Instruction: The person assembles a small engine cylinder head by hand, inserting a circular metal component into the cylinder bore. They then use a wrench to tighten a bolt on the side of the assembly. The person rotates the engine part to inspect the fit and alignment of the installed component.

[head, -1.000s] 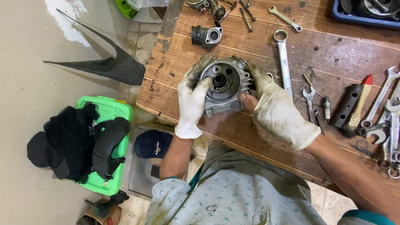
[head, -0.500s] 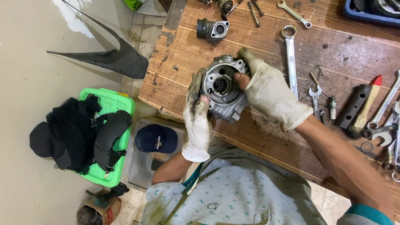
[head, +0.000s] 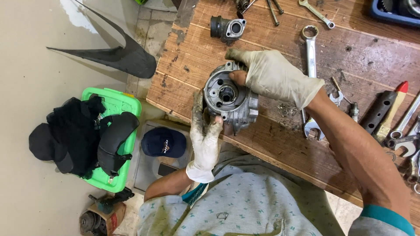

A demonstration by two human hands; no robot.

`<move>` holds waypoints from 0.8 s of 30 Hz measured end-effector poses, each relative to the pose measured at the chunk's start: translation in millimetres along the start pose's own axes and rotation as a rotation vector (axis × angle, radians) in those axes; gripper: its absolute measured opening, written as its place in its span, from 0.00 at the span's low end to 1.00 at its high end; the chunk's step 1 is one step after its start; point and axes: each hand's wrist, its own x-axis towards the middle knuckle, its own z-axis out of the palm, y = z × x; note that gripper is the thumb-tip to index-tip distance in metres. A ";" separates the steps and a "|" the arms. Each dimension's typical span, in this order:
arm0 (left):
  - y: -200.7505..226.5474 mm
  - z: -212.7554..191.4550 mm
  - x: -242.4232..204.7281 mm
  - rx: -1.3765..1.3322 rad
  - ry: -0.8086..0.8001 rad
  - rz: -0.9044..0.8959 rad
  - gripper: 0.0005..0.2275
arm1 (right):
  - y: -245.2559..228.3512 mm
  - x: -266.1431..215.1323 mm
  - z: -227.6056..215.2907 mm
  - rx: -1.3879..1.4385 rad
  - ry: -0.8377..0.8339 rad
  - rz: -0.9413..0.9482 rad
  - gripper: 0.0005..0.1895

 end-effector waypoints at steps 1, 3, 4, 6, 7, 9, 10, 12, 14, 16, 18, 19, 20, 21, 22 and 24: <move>-3.9 -3.2 -0.4 -0.002 0.003 -0.002 0.31 | 0.4 2.8 0.2 -0.001 -0.003 0.001 0.26; -11.1 -9.9 -1.1 -0.030 0.039 -0.010 0.33 | 0.7 8.6 1.0 -0.034 -0.040 0.000 0.26; -10.7 -10.0 -1.2 -0.030 0.043 -0.010 0.33 | 0.8 11.0 2.3 -0.033 -0.044 -0.001 0.26; -9.9 -10.2 -0.7 -0.048 0.018 -0.023 0.35 | 0.5 16.7 4.8 -0.080 -0.103 -0.006 0.26; -11.6 -13.1 0.2 -0.048 0.024 -0.023 0.35 | -0.3 18.2 4.1 -0.080 -0.109 -0.007 0.26; -16.3 -18.6 -0.1 -0.153 -0.026 -0.020 0.36 | -1.3 20.3 3.4 -0.046 -0.131 -0.039 0.25; -19.1 -20.8 -0.6 -0.155 -0.020 -0.021 0.36 | 1.5 20.0 4.1 -0.047 -0.138 -0.039 0.25; -24.2 -24.6 -0.5 -0.023 -0.051 0.023 0.40 | 7.0 19.4 4.3 -0.025 -0.137 -0.041 0.24; -22.5 -32.1 6.3 0.098 -0.081 0.064 0.40 | 12.3 20.3 6.1 -0.024 -0.128 -0.050 0.24; -21.5 -40.8 13.3 0.220 -0.115 0.106 0.40 | 13.9 19.9 6.4 -0.022 -0.116 -0.059 0.23; -21.5 -51.1 20.4 0.421 -0.193 0.231 0.43 | 11.9 19.2 6.0 -0.130 -0.049 -0.113 0.22; -29.6 -54.2 28.1 0.421 -0.193 0.231 0.43 | 9.6 18.2 5.3 -0.130 -0.049 -0.113 0.22; -37.5 -57.4 36.1 0.361 -0.243 0.313 0.45 | 7.2 17.3 4.5 -0.138 -0.036 -0.129 0.21; -45.3 -60.6 44.2 0.299 -0.294 0.393 0.48 | 4.8 16.4 3.7 -0.146 -0.024 -0.146 0.20; -43.4 -59.4 50.5 0.299 -0.294 0.394 0.48 | 5.4 15.5 5.1 -0.146 -0.023 -0.146 0.20; -39.6 -57.4 62.8 0.122 -0.442 0.395 0.54 | 6.4 13.5 8.2 -0.142 -0.018 -0.156 0.20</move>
